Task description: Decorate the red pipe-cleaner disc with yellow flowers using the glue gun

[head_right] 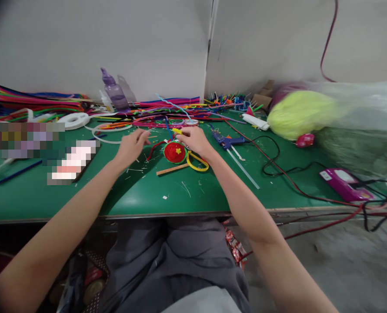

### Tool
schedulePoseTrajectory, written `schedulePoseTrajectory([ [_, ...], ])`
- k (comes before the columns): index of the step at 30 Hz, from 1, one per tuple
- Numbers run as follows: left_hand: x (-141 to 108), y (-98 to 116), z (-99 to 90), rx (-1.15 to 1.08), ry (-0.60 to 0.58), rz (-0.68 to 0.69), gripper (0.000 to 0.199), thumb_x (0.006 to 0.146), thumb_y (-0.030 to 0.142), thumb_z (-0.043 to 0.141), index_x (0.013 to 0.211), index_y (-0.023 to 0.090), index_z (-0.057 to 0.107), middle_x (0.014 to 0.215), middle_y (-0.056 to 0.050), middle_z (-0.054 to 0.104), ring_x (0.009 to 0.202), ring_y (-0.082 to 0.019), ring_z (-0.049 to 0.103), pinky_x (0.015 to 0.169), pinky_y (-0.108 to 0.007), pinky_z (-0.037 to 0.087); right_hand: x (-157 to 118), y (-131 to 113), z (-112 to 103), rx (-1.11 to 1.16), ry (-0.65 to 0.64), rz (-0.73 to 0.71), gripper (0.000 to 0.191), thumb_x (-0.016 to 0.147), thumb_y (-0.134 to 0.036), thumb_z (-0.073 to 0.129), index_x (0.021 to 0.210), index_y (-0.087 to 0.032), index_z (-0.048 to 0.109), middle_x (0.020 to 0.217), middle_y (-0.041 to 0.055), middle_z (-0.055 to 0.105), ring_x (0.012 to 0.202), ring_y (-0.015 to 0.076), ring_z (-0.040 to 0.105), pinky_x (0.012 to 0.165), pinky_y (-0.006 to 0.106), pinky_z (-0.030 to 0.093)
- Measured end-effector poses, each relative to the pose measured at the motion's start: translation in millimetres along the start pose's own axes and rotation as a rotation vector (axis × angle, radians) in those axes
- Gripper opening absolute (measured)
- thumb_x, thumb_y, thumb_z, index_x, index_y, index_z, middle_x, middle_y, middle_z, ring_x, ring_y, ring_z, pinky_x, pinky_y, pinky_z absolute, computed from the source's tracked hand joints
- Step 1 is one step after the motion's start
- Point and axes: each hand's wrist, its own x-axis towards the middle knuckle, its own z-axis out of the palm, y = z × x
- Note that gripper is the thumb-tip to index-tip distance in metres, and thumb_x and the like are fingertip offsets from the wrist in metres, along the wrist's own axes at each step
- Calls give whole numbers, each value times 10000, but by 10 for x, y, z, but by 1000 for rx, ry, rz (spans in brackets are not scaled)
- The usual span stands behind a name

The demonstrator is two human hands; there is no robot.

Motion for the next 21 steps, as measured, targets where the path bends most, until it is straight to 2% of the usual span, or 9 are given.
schedulePoseTrajectory([
  [1,-15,-5,25,101,-70,85,283,925,392,486,912,182,675,695,-30,663,680,-171,589,736,-326,451,-17,-49,28,52,-47,13,182,850,-201,608,699,-130,681,554,-8,577,548,116,522,612,269,389],
  [3,-63,49,71,205,-84,260,377,942,431,445,907,177,722,947,-86,709,964,-231,602,958,-420,399,-62,-139,97,102,-70,-14,250,863,-238,596,644,-131,654,564,3,599,524,109,520,592,263,388],
  [5,-122,166,96,140,-58,323,404,948,460,438,944,193,742,1099,-87,689,1100,-231,572,1029,-422,369,-105,-198,166,65,-9,-88,276,872,-286,604,647,-139,667,596,14,633,550,119,538,597,262,388],
  [7,-180,299,104,-55,-104,330,403,963,454,423,980,206,740,1112,-73,692,1085,-199,599,987,-375,427,-136,-218,223,-4,45,-209,248,887,-287,600,708,-152,705,676,23,681,626,134,579,630,261,396],
  [10,-244,430,113,-219,-114,344,327,902,473,551,906,207,742,1051,-64,713,1016,-191,630,925,-352,475,-160,-207,279,-106,49,-345,222,916,-229,562,785,-168,730,818,35,730,740,149,630,689,256,415],
  [15,-274,441,157,-333,-136,279,295,778,476,702,857,194,734,998,-66,717,943,-191,638,869,-343,495,-198,-224,327,-264,23,-331,224,933,-187,531,816,-170,721,845,42,724,758,148,628,688,250,406],
  [18,-272,413,187,-437,-150,192,262,768,441,717,818,183,717,936,-56,706,897,-178,628,831,-316,492,-228,-269,347,-340,11,-318,233,942,-209,528,802,-169,711,820,43,707,738,152,607,660,260,385],
  [21,-260,375,212,-561,-177,80,247,770,419,715,829,180,705,897,-41,690,841,-158,609,802,-290,484,-232,-297,334,-289,6,-328,201,930,-236,553,839,-175,721,848,46,714,768,161,614,683,270,399],
])
